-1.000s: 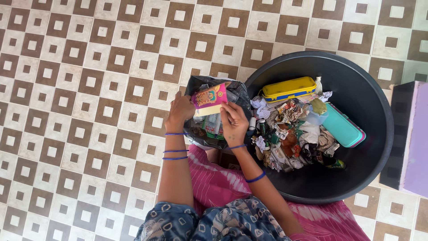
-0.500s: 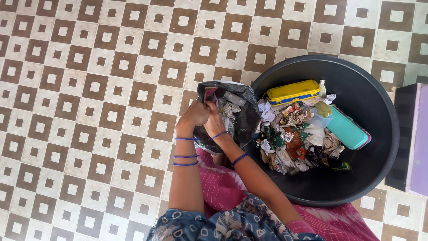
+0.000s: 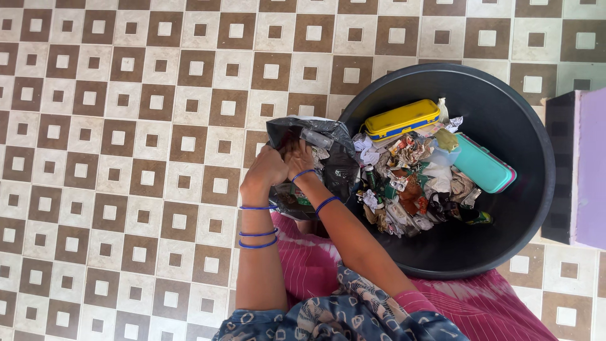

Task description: The person sits on the floor and sorts mixed waste from a black basin into a black plastic bag. They handle crumpled paper, plastic wrappers, small containers, and a yellow plastic box, placing each item into the bag one by one.

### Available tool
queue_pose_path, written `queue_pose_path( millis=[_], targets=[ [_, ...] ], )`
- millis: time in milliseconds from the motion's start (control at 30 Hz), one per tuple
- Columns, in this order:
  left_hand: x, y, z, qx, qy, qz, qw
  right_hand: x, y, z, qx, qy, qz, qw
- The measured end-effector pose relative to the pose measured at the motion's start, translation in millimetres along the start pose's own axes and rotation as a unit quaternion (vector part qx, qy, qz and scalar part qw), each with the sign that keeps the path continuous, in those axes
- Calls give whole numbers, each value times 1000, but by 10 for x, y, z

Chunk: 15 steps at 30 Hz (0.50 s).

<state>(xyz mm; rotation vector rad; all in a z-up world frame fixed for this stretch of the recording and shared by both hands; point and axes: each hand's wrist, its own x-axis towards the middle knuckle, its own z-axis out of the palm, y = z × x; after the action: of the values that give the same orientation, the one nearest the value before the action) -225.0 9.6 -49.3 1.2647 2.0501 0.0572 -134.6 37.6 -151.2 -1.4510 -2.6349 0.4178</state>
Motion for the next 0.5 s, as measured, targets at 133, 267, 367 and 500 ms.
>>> queue_pose_path(
  millis=[133, 267, 367, 500],
  targets=[
    [-180, 180, -203, 71, 44, 18, 996, -66, 3, 44, 82, 92, -29, 992],
    [-417, 453, -294, 83, 91, 74, 990, -437, 84, -70, 230, 123, -82, 962],
    [-561, 702, -251, 59, 49, 155, 985, -794, 266, -280, 267, 199, -102, 937],
    [-660, 970, -17, 49, 17, 235, 971, -1375, 671, -431, 315, 296, 36, 901]
  ],
)
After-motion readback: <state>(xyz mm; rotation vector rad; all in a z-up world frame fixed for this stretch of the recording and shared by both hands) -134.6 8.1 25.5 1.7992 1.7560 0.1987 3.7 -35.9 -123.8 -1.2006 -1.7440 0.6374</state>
